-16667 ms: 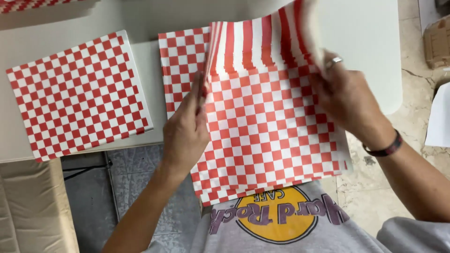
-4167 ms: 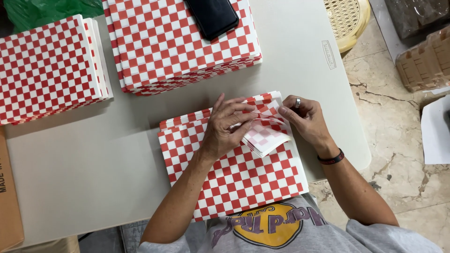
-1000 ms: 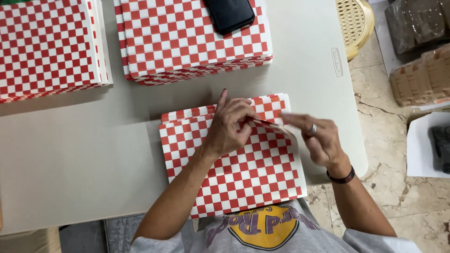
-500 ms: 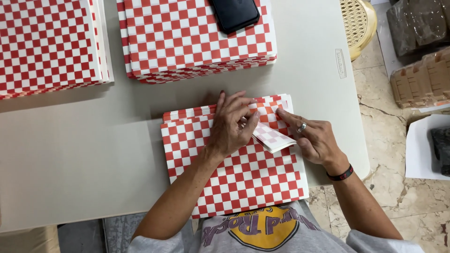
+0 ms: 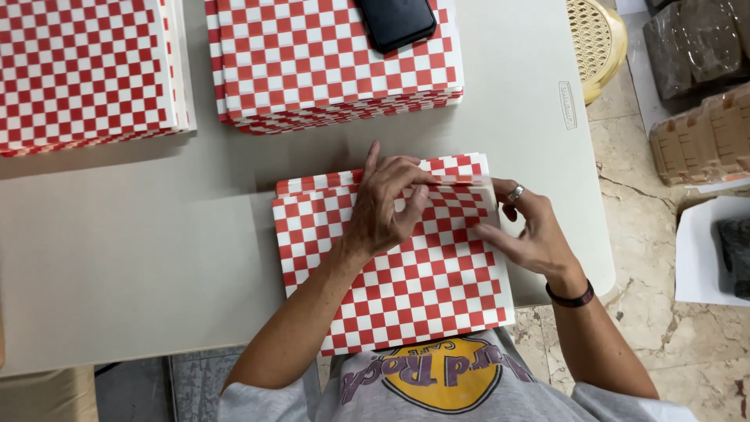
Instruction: Folding and stacking checkered paper sheets on a table, occasionally inserting small white paper slips.
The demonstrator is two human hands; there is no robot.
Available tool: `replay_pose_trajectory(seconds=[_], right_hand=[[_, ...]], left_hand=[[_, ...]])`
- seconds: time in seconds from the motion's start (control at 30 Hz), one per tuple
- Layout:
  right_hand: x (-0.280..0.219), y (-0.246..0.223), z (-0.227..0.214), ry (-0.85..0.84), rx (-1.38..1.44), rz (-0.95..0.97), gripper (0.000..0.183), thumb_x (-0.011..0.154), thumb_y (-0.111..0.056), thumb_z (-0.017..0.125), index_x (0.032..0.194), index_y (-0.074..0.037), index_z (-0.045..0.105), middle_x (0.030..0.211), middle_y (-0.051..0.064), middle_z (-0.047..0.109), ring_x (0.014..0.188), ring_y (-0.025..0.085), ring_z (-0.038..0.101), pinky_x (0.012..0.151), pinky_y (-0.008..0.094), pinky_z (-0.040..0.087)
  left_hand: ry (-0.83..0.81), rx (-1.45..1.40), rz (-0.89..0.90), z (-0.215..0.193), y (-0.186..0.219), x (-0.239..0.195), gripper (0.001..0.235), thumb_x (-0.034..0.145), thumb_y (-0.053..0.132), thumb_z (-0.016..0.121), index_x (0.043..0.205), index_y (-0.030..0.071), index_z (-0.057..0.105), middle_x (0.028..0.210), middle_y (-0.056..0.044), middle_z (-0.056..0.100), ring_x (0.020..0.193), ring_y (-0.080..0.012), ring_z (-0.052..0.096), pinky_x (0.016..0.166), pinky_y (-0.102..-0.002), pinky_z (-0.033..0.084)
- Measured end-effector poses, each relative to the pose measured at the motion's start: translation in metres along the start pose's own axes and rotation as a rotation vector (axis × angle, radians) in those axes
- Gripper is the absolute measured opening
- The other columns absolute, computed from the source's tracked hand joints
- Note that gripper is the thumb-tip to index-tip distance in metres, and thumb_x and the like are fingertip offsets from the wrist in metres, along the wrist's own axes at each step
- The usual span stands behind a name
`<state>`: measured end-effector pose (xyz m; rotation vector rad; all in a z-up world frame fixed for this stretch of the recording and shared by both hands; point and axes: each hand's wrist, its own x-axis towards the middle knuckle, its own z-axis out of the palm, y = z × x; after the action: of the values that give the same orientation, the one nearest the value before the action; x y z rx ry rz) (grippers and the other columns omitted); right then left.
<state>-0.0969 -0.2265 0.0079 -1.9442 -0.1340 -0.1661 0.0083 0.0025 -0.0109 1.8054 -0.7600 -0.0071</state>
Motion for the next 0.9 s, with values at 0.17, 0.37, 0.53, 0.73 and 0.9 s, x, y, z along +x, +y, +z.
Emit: replay_pose_trajectory(seconds=[0.17, 0.37, 0.53, 0.73, 0.9], right_hand=[[-0.009, -0.009, 0.01, 0.05, -0.095, 0.297, 0.007, 0.091, -0.006, 0.072, 0.091, 0.001, 0.07, 0.072, 0.012, 0.068, 0.064, 0.018, 0.057, 0.045, 0.031, 0.04], [-0.028, -0.019, 0.018, 0.06, -0.058, 0.246, 0.012, 0.1, 0.002, 0.052, 0.108, 0.006, 0.06, 0.109, 0.017, 0.068, 0.099, 0.031, 0.069, 0.078, 0.041, 0.064], [-0.006, -0.04, 0.036, 0.049, -0.036, 0.374, 0.026, 0.106, -0.014, 0.053, 0.124, 0.004, 0.054, 0.115, 0.018, 0.065, 0.101, 0.029, 0.062, 0.082, 0.039, 0.055], [-0.01, -0.026, 0.028, 0.033, 0.036, 0.45, 0.017, 0.103, -0.015, 0.061, 0.108, 0.001, 0.064, 0.099, 0.013, 0.067, 0.088, 0.025, 0.062, 0.07, 0.039, 0.053], [-0.03, -0.007, 0.0, 0.117, 0.335, 0.257, 0.009, 0.101, -0.014, 0.067, 0.106, -0.009, 0.073, 0.106, 0.002, 0.074, 0.095, 0.013, 0.069, 0.081, 0.023, 0.057]], left_hand=[[0.014, 0.256, 0.076, -0.01, 0.01, 0.002, 0.056, 0.085, 0.007, 0.067, 0.138, 0.023, 0.061, 0.114, -0.001, 0.067, 0.121, -0.0292, 0.063, 0.118, -0.078, 0.021], [0.15, 0.615, -0.393, -0.122, 0.076, -0.075, 0.067, 0.097, 0.033, 0.068, 0.151, 0.006, 0.041, 0.157, -0.016, 0.047, 0.147, -0.0324, 0.042, 0.121, -0.063, 0.018], [0.255, 0.223, -0.733, -0.102, 0.061, -0.13, 0.093, 0.092, 0.056, 0.055, 0.162, 0.011, 0.014, 0.167, -0.019, 0.027, 0.153, -0.0334, 0.029, 0.119, -0.048, 0.031], [0.217, 0.21, -0.678, -0.105, 0.062, -0.134, 0.094, 0.094, 0.057, 0.052, 0.163, 0.014, 0.003, 0.172, -0.018, 0.01, 0.158, -0.0356, 0.016, 0.123, -0.054, 0.022], [0.458, 0.048, -0.455, -0.131, 0.07, -0.132, 0.1, 0.091, 0.042, 0.071, 0.163, 0.011, 0.009, 0.17, -0.022, 0.02, 0.158, -0.0358, 0.021, 0.127, -0.045, 0.023]])
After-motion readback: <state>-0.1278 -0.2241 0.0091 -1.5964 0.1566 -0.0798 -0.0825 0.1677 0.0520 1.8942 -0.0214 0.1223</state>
